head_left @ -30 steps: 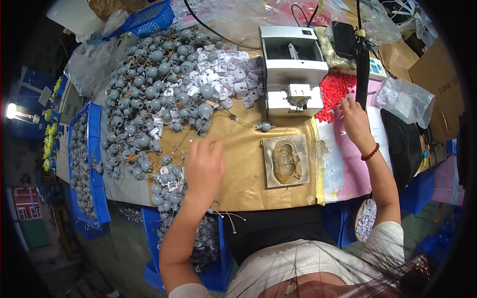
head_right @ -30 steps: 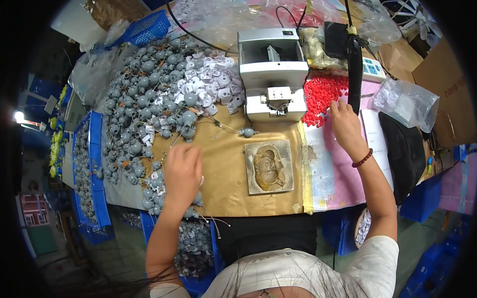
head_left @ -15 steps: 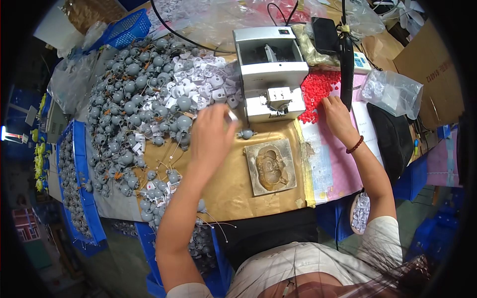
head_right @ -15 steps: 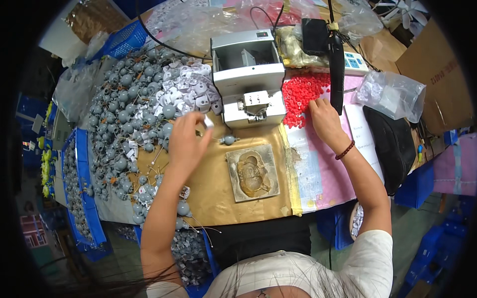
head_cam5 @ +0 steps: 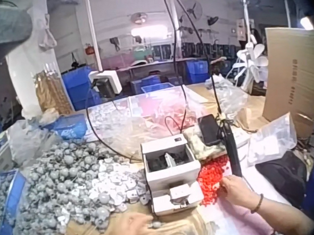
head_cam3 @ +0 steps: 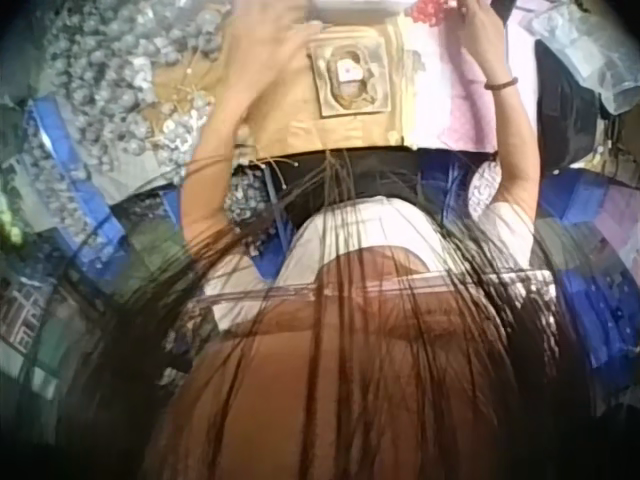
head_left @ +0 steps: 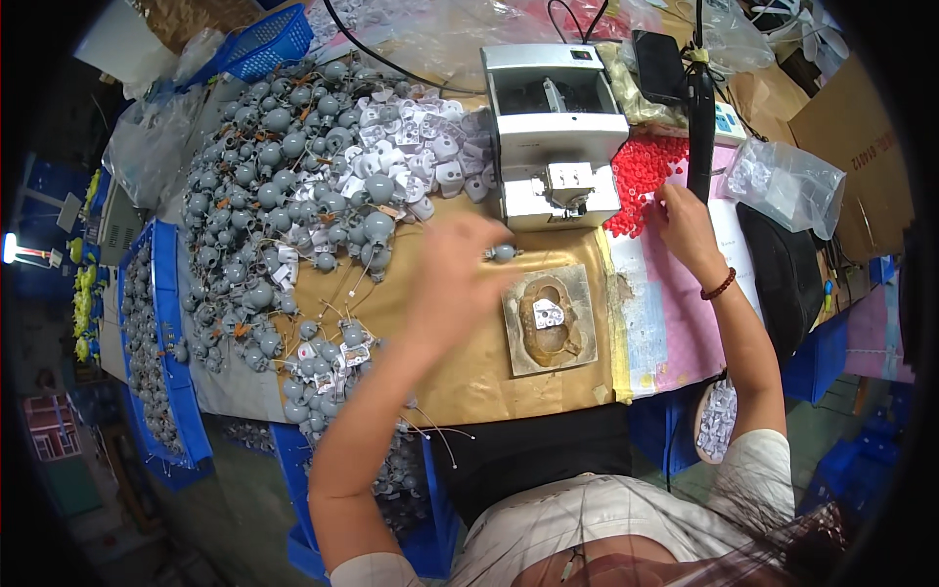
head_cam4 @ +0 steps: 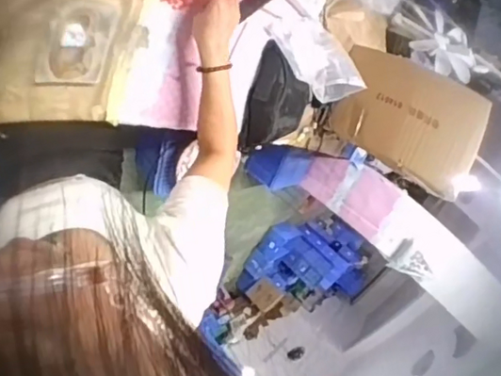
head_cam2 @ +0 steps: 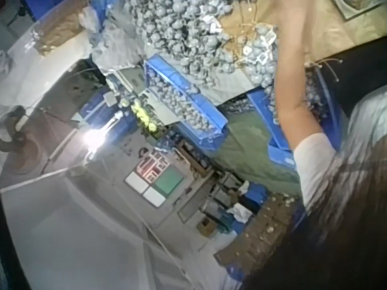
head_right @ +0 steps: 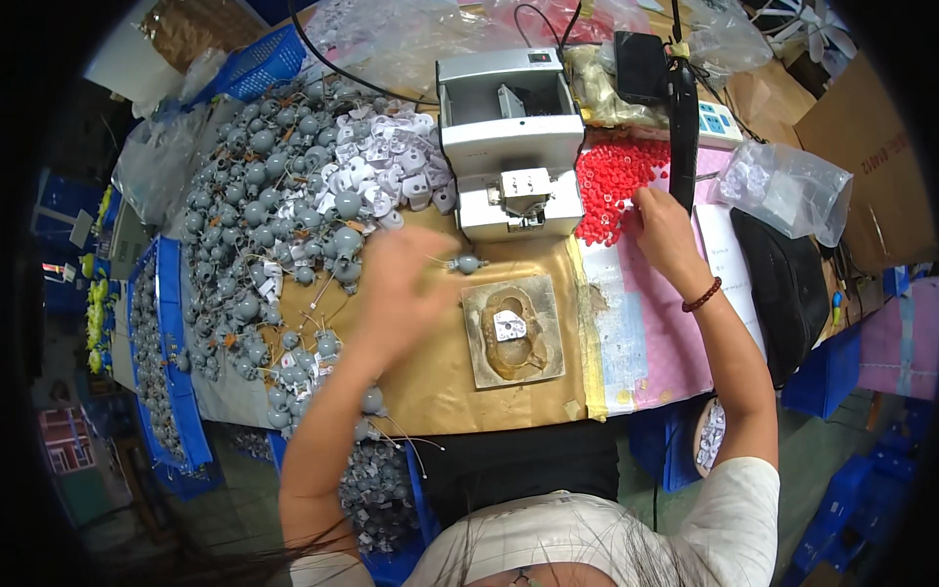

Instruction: Assembling small plastic components using a suspended electric screwdriver.

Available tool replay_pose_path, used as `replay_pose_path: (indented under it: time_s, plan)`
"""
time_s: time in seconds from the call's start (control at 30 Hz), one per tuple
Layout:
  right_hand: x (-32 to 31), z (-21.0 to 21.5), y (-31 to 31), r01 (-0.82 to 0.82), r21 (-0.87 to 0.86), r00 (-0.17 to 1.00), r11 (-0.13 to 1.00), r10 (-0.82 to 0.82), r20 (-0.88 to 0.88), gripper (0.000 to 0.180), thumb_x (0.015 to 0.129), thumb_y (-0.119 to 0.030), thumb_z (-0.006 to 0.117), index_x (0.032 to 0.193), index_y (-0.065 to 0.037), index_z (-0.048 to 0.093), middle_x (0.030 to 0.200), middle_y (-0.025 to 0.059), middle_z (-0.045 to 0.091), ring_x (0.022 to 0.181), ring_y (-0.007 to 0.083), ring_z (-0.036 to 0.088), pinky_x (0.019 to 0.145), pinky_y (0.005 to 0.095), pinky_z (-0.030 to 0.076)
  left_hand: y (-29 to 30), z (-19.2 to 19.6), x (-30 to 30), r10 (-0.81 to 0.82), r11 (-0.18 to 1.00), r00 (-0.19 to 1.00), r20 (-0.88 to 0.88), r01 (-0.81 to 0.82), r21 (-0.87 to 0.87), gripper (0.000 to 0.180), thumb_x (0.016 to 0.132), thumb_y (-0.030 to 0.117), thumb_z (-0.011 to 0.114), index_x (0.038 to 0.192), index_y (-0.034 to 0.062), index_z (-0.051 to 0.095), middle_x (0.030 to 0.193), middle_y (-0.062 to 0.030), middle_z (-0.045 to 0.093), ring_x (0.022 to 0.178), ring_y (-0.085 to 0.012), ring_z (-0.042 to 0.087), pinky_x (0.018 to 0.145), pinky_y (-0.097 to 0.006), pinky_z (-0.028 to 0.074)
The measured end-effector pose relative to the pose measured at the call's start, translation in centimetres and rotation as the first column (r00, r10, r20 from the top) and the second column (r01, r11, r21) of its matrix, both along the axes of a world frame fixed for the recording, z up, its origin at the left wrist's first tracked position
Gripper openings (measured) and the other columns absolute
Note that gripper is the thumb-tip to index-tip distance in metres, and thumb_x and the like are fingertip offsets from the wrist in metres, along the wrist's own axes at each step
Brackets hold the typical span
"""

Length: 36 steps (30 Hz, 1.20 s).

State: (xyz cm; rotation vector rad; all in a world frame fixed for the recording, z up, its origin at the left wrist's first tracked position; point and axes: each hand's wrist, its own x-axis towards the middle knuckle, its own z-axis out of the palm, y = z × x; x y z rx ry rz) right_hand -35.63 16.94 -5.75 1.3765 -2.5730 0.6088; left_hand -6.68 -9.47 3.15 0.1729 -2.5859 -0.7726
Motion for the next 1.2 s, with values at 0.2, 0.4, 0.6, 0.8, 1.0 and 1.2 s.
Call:
replay_pose_path:
  time_s: [0.2, 0.4, 0.6, 0.8, 1.0, 1.2]
  plan:
    - [6.3, 6.7, -1.8, -0.129, -0.364, 0.894, 0.922, 0.267, 0.360, 0.022, 0.088, 0.005, 0.068, 0.108, -0.002, 0.072, 0.102, 0.0094, 0.072, 0.087, 0.0169, 0.070, 0.076, 0.0291, 0.056, -12.1, -0.1, -1.2, 0.382, 0.892, 0.887, 0.258, -0.281, -0.354, 0.046, 0.081, 0.011, 0.075, 0.125, 0.0057, 0.061, 0.115, -0.0201, 0.064, 0.109, -0.0394, 0.059, 0.095, -0.046, 0.047]
    - [13.5, 3.9, -4.4, -0.554, -0.424, 0.698, 0.717, 0.677, 0.233, 0.020, 0.080, -0.004, 0.077, 0.096, -0.005, 0.066, 0.092, 0.0071, 0.070, 0.081, 0.0239, 0.067, 0.071, 0.0340, 0.053, -13.7, 4.0, -0.9, 0.395, 0.868, 0.914, 0.095, -0.337, -0.366, 0.043, 0.083, 0.019, 0.076, 0.122, 0.0057, 0.062, 0.110, -0.0178, 0.067, 0.105, -0.0366, 0.063, 0.091, -0.046, 0.049]
    - [15.1, 2.8, -5.4, -0.709, -0.203, 0.701, 0.675, 0.705, -0.104, 0.022, 0.079, -0.015, 0.077, 0.095, -0.007, 0.065, 0.096, 0.0044, 0.065, 0.094, 0.0238, 0.062, 0.079, 0.0364, 0.048, -15.5, 12.4, -0.1, 0.442, 0.826, 0.789, -0.426, -0.544, -0.151, 0.044, 0.084, 0.024, 0.079, 0.120, 0.0038, 0.065, 0.106, -0.0119, 0.070, 0.090, -0.0212, 0.068, 0.081, -0.036, 0.054]
    - [16.6, 3.0, -4.9, -0.662, -0.123, 0.750, 0.740, 0.653, -0.104, 0.024, 0.077, -0.016, 0.076, 0.098, -0.007, 0.066, 0.102, 0.0056, 0.061, 0.101, 0.0249, 0.059, 0.081, 0.0374, 0.047, -17.4, 8.5, 1.1, 0.490, 0.833, 0.868, 0.081, -0.439, -0.336, 0.041, 0.086, 0.022, 0.076, 0.123, 0.0092, 0.064, 0.093, -0.0090, 0.070, 0.086, -0.0164, 0.068, 0.074, -0.030, 0.055]
    - [16.3, 2.6, -4.6, -0.632, -0.149, 0.770, 0.760, 0.638, -0.015, 0.032, 0.077, -0.013, 0.077, 0.106, -0.007, 0.066, 0.100, 0.0086, 0.061, 0.098, 0.0278, 0.059, 0.080, 0.0380, 0.048, -14.3, 11.0, -0.5, 0.392, 0.876, 0.818, -0.421, -0.192, 0.443, 0.035, 0.092, 0.011, 0.072, 0.124, 0.0041, 0.060, 0.103, -0.0055, 0.068, 0.095, -0.0154, 0.066, 0.082, -0.028, 0.055]
    - [15.5, 5.2, -4.7, -0.537, -0.375, 0.786, 0.756, 0.609, 0.103, 0.034, 0.080, -0.008, 0.078, 0.110, -0.004, 0.064, 0.104, 0.0131, 0.063, 0.093, 0.0321, 0.062, 0.080, 0.0400, 0.051, -11.7, 9.1, 1.1, 0.189, 0.881, 0.980, -0.067, -0.139, 0.452, 0.038, 0.088, -0.009, 0.065, 0.123, 0.0042, 0.059, 0.115, -0.0045, 0.063, 0.101, -0.0142, 0.063, 0.088, -0.028, 0.054]
